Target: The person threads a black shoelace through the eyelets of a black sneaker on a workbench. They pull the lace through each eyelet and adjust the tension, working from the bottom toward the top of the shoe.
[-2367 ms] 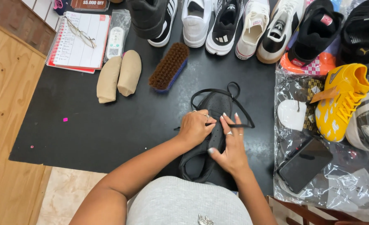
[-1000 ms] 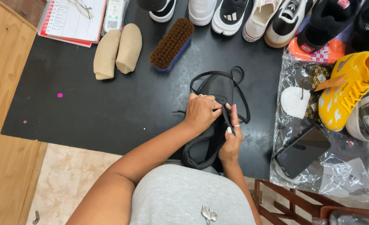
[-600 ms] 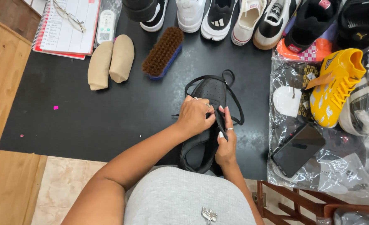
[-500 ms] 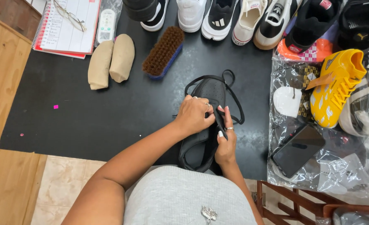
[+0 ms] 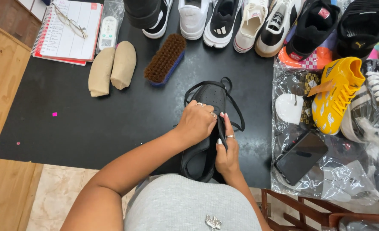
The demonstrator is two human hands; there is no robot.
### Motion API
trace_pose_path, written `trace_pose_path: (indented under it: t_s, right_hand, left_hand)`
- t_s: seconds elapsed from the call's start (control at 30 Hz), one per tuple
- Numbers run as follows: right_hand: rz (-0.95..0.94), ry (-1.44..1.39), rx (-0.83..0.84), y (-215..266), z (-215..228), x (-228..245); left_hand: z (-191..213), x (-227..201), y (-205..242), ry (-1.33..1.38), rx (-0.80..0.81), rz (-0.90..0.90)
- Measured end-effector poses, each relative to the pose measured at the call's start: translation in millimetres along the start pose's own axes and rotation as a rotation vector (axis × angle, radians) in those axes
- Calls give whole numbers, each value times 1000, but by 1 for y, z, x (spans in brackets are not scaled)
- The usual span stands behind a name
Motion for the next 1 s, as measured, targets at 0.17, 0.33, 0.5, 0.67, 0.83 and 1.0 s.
trace_pose_path:
  t_s: [0.17, 0.33, 0.5, 0.67, 0.83, 1.0]
  right_hand:
    - [-30, 52, -10, -2, 13, -9]
    - [-43, 9, 75, -8, 13, -5]
    - [-70, 62, 115, -4, 11, 0]
    - [-137, 140, 363, -7, 27, 37]
    - [297, 167, 407, 2, 63, 81]
    - [497, 248, 309, -1, 50, 103]
  left_hand:
    - [18, -25, -4, 439, 136, -132]
    - [41, -12, -2, 834, 232, -30]
    - [109, -71, 4, 1101, 350, -256]
    - [137, -57, 32, 569, 522, -232]
    - [133, -55, 42, 350, 307, -139]
    - [132, -54, 37, 374, 146, -122]
Point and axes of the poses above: each hand's wrist, its own y-axis away from the middle knuckle, its own z-axis out of the back of the hand, x = y × z, the point moved 2 cm from there along -y, towards the middle knuckle, and after that the axes turned 2 degrees about -z, right-handed, at the moved point
